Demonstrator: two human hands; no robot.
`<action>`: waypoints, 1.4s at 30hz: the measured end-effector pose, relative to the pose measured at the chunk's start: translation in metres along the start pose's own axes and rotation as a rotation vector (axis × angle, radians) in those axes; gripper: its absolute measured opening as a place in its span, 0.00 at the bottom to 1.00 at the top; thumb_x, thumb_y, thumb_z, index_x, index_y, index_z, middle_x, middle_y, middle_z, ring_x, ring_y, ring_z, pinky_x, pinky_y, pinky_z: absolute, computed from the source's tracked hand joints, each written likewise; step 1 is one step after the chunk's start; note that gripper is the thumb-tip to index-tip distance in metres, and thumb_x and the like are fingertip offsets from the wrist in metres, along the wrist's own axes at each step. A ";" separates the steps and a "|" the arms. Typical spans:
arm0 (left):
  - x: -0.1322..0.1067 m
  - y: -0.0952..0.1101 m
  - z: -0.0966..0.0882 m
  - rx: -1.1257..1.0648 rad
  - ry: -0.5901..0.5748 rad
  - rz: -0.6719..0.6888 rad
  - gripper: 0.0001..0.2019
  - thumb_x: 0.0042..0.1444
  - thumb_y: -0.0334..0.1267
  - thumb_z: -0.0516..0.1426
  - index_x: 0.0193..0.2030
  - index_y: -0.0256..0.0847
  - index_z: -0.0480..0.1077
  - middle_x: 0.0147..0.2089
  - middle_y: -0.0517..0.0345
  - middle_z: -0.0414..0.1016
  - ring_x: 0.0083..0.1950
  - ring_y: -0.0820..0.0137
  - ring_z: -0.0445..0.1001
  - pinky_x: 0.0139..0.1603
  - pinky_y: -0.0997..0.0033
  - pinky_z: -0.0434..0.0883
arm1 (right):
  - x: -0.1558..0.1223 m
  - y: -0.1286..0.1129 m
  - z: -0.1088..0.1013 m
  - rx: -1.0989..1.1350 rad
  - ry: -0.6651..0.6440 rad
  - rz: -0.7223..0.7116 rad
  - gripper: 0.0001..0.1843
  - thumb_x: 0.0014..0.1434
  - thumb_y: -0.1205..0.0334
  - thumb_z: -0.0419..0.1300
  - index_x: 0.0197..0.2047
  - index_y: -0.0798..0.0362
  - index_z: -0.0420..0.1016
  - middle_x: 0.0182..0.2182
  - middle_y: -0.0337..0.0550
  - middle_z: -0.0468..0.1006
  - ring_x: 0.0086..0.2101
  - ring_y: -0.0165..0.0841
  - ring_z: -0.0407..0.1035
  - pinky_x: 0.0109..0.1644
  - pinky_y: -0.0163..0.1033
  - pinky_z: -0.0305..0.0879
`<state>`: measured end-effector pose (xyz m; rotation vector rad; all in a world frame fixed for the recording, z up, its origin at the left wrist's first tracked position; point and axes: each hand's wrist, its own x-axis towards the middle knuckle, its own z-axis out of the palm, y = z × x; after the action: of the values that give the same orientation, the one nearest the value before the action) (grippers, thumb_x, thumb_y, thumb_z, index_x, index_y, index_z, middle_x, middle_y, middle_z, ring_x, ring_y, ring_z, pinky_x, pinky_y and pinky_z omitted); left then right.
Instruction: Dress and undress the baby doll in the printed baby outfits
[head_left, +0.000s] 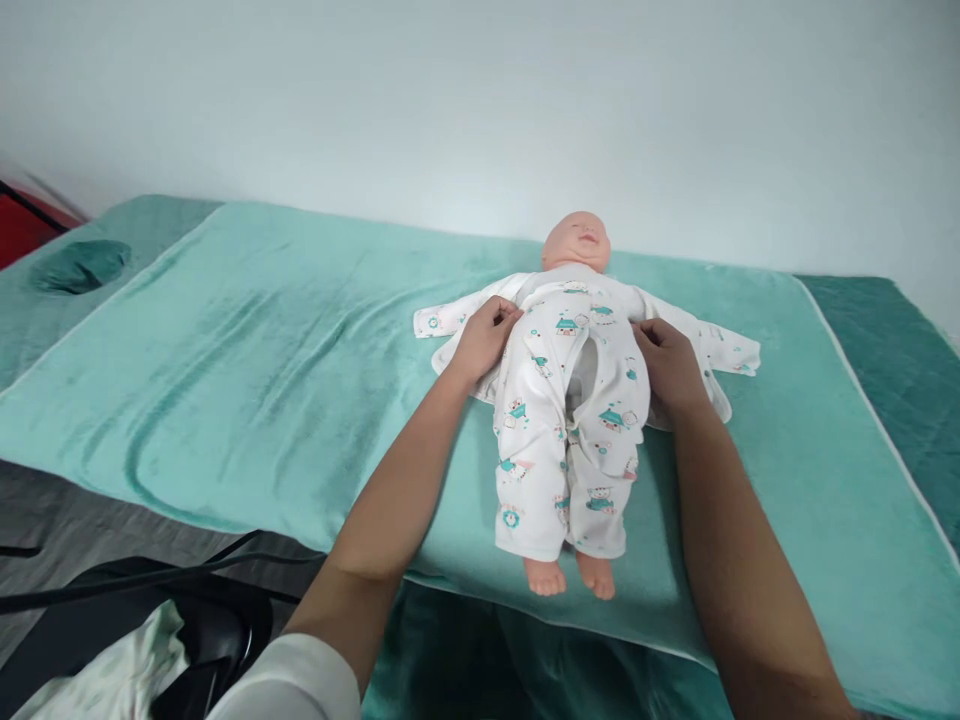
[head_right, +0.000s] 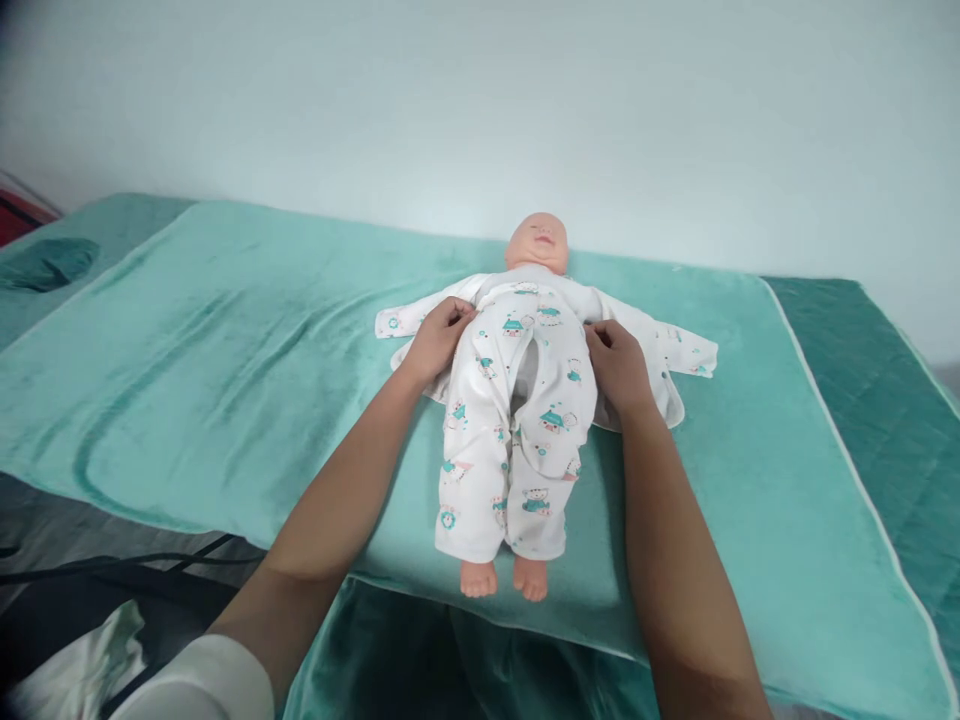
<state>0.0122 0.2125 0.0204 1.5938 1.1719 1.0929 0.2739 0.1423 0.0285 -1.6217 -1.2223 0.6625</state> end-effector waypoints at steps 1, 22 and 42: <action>-0.002 0.000 0.000 0.003 -0.002 -0.006 0.06 0.63 0.39 0.56 0.36 0.41 0.69 0.38 0.59 0.74 0.40 0.70 0.69 0.44 0.68 0.65 | -0.002 0.001 -0.002 0.019 -0.026 0.025 0.16 0.57 0.45 0.66 0.33 0.50 0.77 0.31 0.39 0.78 0.33 0.35 0.68 0.35 0.38 0.64; -0.008 0.004 -0.020 -0.290 -0.470 -0.235 0.10 0.56 0.40 0.63 0.44 0.42 0.78 0.42 0.50 0.83 0.45 0.62 0.81 0.48 0.58 0.79 | -0.001 0.003 -0.011 0.296 -0.409 0.180 0.18 0.46 0.52 0.76 0.37 0.49 0.78 0.37 0.42 0.82 0.36 0.39 0.75 0.40 0.44 0.76; -0.007 -0.002 -0.020 -0.416 -0.503 -0.339 0.21 0.43 0.28 0.65 0.48 0.36 0.78 0.45 0.51 0.84 0.45 0.66 0.80 0.48 0.67 0.76 | -0.005 -0.015 -0.010 -0.097 -0.304 -0.022 0.14 0.51 0.53 0.65 0.38 0.51 0.84 0.38 0.46 0.85 0.46 0.51 0.77 0.52 0.53 0.73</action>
<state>-0.0084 0.2085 0.0220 1.1918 0.7734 0.6114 0.2747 0.1340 0.0456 -1.6247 -1.5085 0.8709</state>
